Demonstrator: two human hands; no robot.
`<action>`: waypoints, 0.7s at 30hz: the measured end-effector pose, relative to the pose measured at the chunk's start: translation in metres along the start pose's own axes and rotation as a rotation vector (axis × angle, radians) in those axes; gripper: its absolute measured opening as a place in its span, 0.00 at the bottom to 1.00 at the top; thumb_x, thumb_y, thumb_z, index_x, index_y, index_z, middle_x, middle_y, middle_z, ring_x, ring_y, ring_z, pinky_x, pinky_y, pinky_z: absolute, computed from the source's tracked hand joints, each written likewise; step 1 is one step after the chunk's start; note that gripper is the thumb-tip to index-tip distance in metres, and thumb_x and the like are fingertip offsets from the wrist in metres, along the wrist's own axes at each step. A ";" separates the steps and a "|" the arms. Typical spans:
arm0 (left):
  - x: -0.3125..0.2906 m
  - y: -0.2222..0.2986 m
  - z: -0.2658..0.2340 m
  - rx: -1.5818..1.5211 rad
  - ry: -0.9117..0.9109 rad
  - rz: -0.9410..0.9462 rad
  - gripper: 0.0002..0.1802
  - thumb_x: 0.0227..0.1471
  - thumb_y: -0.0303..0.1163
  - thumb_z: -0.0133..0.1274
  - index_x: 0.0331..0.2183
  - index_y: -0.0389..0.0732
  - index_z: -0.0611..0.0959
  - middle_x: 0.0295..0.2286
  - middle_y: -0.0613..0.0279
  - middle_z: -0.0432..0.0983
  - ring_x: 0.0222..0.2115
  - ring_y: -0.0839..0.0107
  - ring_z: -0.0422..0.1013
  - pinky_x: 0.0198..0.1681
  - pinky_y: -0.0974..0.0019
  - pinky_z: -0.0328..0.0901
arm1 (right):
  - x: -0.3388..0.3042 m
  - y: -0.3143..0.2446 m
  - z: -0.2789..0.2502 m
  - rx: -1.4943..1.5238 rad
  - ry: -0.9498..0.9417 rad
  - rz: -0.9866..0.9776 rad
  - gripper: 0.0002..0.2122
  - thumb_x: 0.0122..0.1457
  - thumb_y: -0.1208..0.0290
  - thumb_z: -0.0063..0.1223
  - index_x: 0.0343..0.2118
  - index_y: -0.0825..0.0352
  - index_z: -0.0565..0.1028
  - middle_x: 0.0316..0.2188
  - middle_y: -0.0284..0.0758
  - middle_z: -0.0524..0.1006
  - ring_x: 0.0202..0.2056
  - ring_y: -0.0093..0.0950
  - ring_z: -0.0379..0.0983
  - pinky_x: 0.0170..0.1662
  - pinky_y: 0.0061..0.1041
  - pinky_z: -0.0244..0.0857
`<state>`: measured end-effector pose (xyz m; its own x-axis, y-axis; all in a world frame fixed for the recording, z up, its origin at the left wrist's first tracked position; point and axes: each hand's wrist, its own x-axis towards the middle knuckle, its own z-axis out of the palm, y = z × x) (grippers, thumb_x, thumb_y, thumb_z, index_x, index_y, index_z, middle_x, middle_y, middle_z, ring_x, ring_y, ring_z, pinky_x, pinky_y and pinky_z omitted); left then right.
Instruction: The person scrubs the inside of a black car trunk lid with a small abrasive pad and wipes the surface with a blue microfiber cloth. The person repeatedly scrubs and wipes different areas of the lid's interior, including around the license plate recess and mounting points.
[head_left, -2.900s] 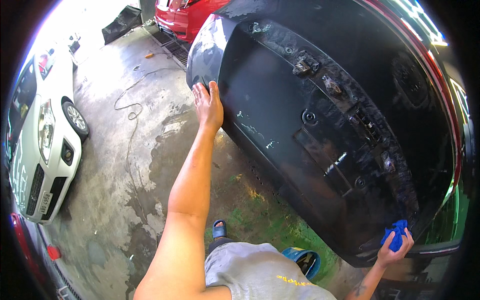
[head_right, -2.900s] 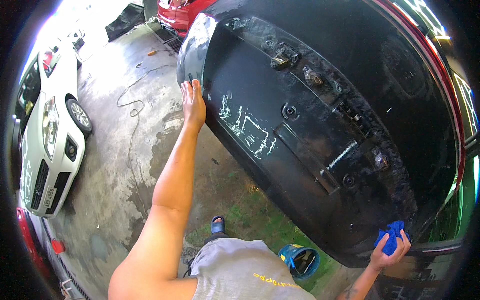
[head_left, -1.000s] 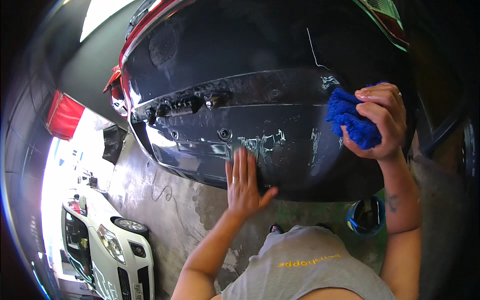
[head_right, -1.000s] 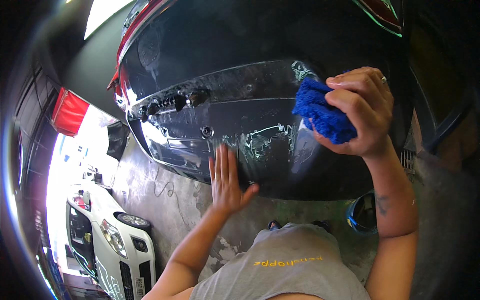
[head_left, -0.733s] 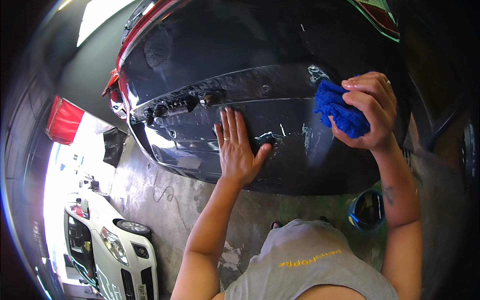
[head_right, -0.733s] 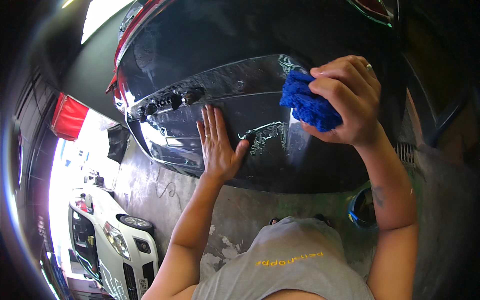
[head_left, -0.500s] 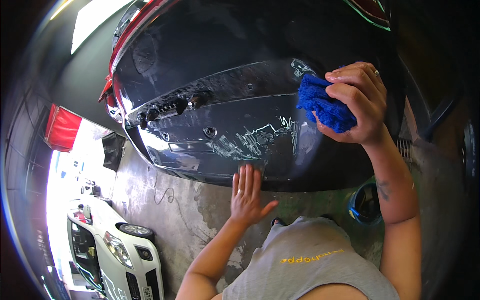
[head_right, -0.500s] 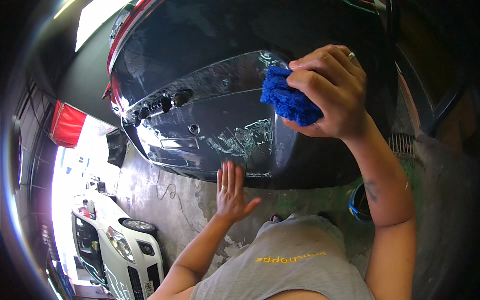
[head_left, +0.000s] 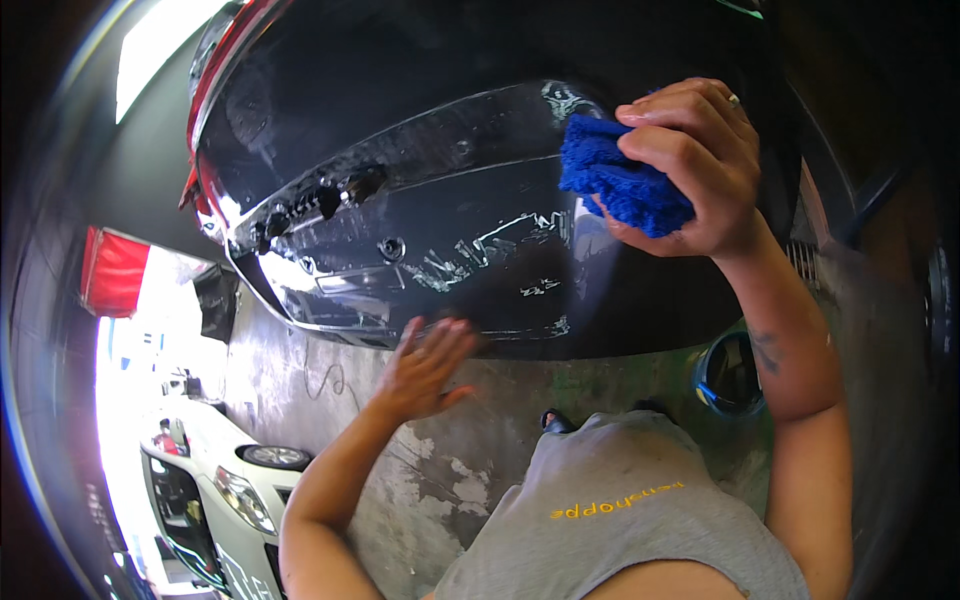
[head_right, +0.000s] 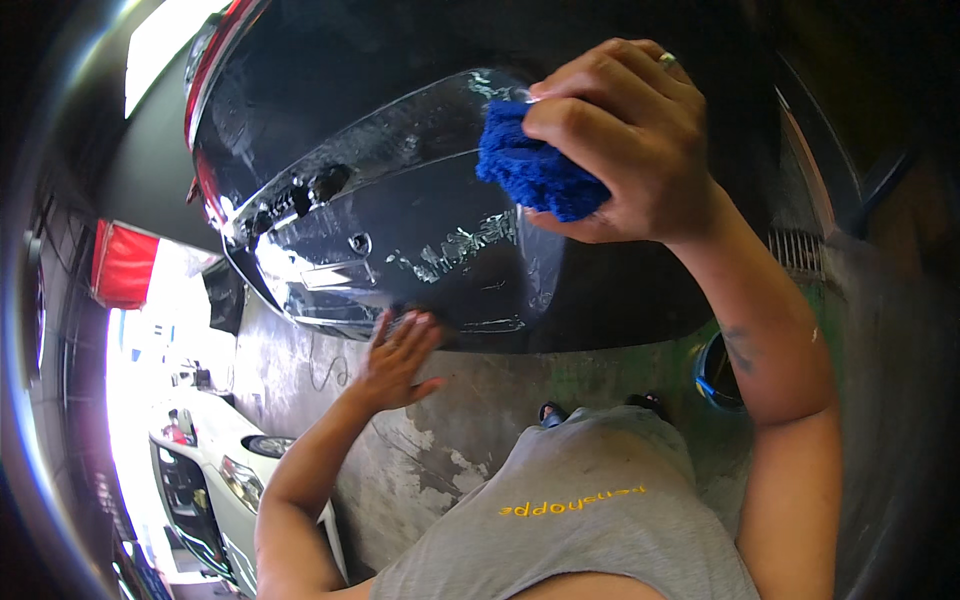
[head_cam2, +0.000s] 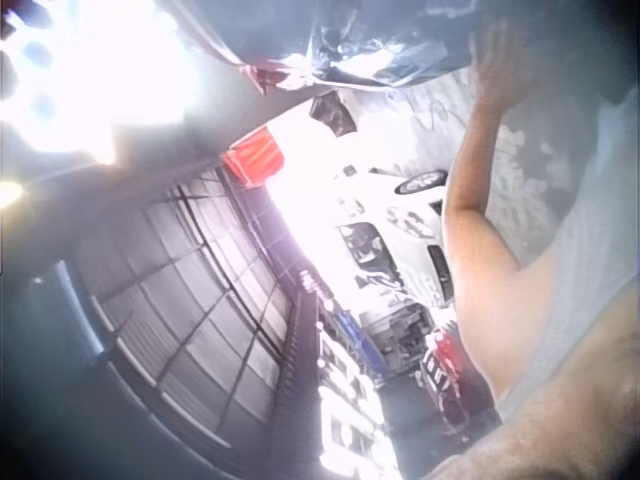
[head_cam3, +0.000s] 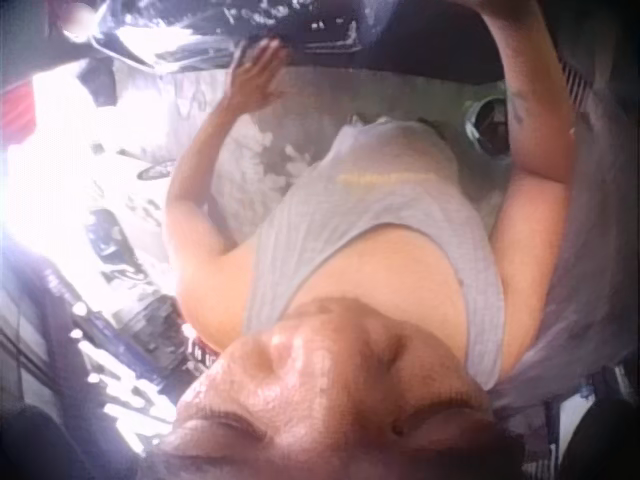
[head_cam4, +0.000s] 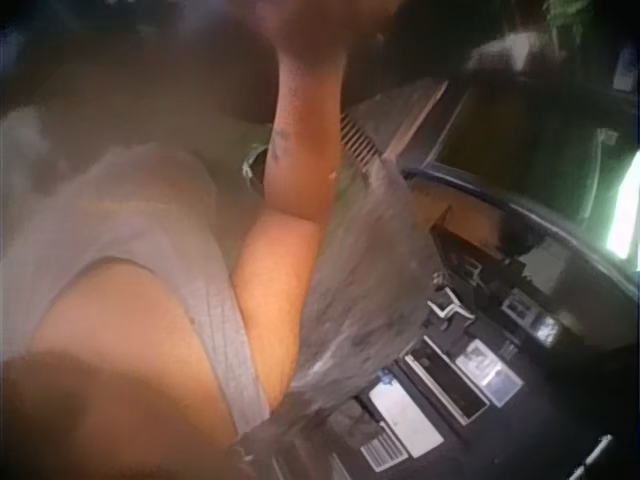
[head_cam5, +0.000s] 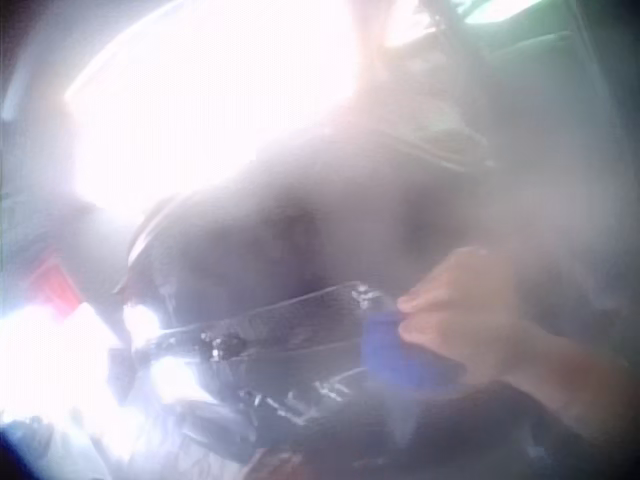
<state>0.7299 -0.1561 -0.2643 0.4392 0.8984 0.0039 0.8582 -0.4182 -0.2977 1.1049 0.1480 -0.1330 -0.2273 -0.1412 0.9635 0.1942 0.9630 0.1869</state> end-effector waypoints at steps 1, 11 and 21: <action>-0.014 -0.010 -0.012 -0.017 0.030 -0.017 0.50 0.63 0.66 0.57 0.74 0.43 0.69 0.75 0.53 0.58 0.79 0.56 0.46 0.79 0.34 0.38 | 0.002 -0.002 0.003 0.010 0.002 -0.002 0.20 0.46 0.50 0.76 0.36 0.58 0.81 0.37 0.32 0.84 0.38 0.33 0.83 0.46 0.34 0.72; 0.082 0.077 -0.015 -0.053 0.063 -0.094 0.58 0.63 0.72 0.50 0.73 0.33 0.66 0.76 0.43 0.54 0.78 0.48 0.46 0.78 0.27 0.32 | 0.001 -0.001 0.001 -0.028 0.003 -0.001 0.20 0.45 0.52 0.77 0.37 0.57 0.82 0.37 0.30 0.84 0.38 0.31 0.83 0.44 0.35 0.72; 0.237 0.091 -0.087 -0.491 0.537 -0.289 0.63 0.66 0.72 0.42 0.75 0.24 0.51 0.76 0.29 0.45 0.78 0.36 0.39 0.78 0.32 0.31 | 0.086 0.032 -0.004 -0.293 -0.479 0.403 0.15 0.54 0.59 0.73 0.37 0.62 0.80 0.44 0.43 0.84 0.47 0.40 0.83 0.50 0.44 0.77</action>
<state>0.9356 0.0068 -0.2075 0.1411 0.8453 0.5154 0.9224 -0.3013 0.2416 1.0954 0.1655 -0.0431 -0.4664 0.3967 0.7906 0.5868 0.8076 -0.0590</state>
